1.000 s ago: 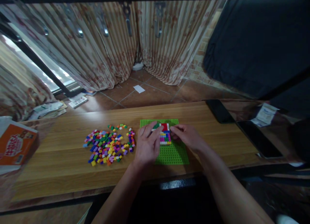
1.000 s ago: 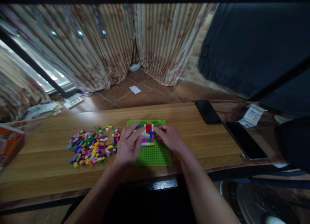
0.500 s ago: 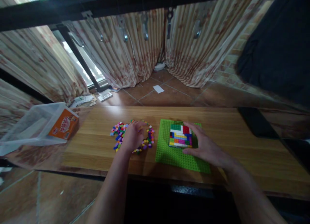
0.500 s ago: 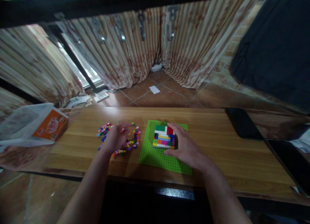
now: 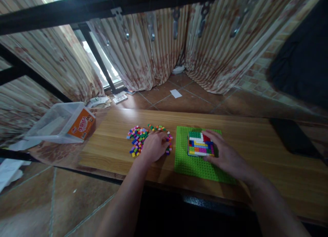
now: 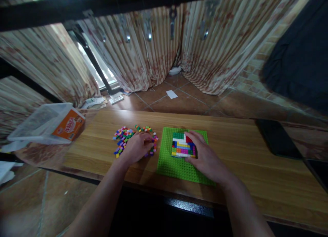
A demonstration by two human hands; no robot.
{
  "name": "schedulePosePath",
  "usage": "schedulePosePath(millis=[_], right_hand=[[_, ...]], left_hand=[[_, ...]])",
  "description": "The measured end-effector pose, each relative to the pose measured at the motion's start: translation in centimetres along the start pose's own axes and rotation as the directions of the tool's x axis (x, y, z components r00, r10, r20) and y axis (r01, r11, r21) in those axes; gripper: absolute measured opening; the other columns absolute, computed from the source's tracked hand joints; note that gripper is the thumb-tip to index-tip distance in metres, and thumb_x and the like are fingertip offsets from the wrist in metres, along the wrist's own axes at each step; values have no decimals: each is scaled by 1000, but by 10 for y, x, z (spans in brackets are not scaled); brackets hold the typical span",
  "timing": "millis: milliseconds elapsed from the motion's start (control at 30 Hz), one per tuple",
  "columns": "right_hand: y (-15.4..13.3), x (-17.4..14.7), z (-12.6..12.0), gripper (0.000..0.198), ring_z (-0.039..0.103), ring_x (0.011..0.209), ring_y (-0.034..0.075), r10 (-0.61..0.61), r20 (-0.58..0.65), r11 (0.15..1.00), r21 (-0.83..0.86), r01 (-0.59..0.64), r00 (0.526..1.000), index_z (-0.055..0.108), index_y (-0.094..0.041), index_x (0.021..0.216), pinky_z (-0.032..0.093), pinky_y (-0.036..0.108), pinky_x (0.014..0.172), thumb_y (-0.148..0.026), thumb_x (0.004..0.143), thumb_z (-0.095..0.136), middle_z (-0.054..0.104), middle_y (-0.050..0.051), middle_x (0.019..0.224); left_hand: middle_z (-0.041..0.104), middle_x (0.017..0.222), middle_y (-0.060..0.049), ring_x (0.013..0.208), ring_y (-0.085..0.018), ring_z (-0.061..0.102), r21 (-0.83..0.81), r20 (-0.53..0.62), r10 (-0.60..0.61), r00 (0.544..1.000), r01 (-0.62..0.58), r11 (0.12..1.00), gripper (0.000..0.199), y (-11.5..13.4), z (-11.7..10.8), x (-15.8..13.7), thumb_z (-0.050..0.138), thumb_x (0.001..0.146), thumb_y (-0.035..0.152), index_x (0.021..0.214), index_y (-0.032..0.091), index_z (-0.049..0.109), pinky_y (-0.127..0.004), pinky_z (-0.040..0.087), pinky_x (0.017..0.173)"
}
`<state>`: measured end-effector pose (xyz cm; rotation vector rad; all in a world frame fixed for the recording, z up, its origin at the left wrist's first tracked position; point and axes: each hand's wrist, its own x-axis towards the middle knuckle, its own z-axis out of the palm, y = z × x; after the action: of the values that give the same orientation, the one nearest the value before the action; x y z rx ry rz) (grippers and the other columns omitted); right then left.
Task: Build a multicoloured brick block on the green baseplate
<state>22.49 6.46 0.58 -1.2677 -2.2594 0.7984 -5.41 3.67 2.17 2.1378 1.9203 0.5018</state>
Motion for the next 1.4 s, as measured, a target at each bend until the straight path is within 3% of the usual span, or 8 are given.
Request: schedulePosePath(millis=[267, 533, 967, 1067, 1167, 1300, 1400], right_hand=[[3, 1, -1, 75, 36, 138, 32, 18, 8, 1000, -21, -18, 1000, 39, -29, 142, 31, 52, 114, -26, 73, 66, 33, 9, 152], [2, 1, -2, 73, 38, 137, 32, 24, 7, 999, -37, -24, 1000, 41, -28, 141, 33, 53, 112, -29, 74, 67, 35, 10, 151], [0, 1, -3, 75, 40, 136, 30, 11, 13, 1000, -24, -11, 1000, 38, -30, 143, 30, 52, 113, -25, 73, 66, 35, 9, 150], [-3, 1, -5, 76, 40, 135, 30, 26, 7, 1000, -5, -26, 1000, 39, -31, 142, 30, 52, 113, -23, 72, 68, 36, 9, 150], [-5, 1, -9, 76, 41, 135, 29, 47, 2, 998, 38, -47, 999, 41, -31, 141, 31, 51, 113, -26, 71, 71, 39, 8, 148], [-8, 0, -16, 73, 42, 134, 28, 22, -28, 993, 116, -19, 999, 44, -30, 139, 31, 51, 112, -37, 73, 74, 45, 9, 145], [-11, 0, -18, 58, 44, 132, 27, 13, -105, 986, 168, 5, 994, 54, -34, 131, 34, 50, 111, -41, 76, 72, 49, 6, 141]], left_hand=[[71, 81, -5, 76, -19, 64, 104, 46, -130, 990, 124, 987, 16, 9, 0, -1, 53, 82, 18, 77, 21, 68, -28, 47, 71], [71, 91, -7, 84, -20, 64, 148, 18, -112, 994, 108, 983, 24, 7, 0, -2, 47, 81, 10, 81, 19, 69, -30, 49, 79], [69, 91, -6, 87, -21, 63, 120, -55, -44, 998, 50, 991, 14, 8, 7, 2, 56, 80, 16, 74, 21, 66, -32, 50, 81], [69, 87, -5, 84, -20, 63, 42, -82, -37, 996, 40, 998, 15, 8, 4, 4, 57, 83, 21, 72, 21, 66, -32, 50, 78], [70, 83, -3, 84, -18, 63, -168, -116, 50, 992, -70, 983, 15, 15, 2, 6, 57, 87, 24, 79, 21, 69, -30, 49, 78], [70, 81, -2, 80, -15, 63, -393, -199, 127, 972, -198, 898, 15, 40, 9, 7, 57, 88, 26, 85, 21, 72, -29, 50, 75], [71, 84, -3, 80, -15, 63, -481, -248, 121, 961, -230, 846, 16, 61, 21, 9, 58, 89, 26, 89, 22, 73, -29, 52, 76]])
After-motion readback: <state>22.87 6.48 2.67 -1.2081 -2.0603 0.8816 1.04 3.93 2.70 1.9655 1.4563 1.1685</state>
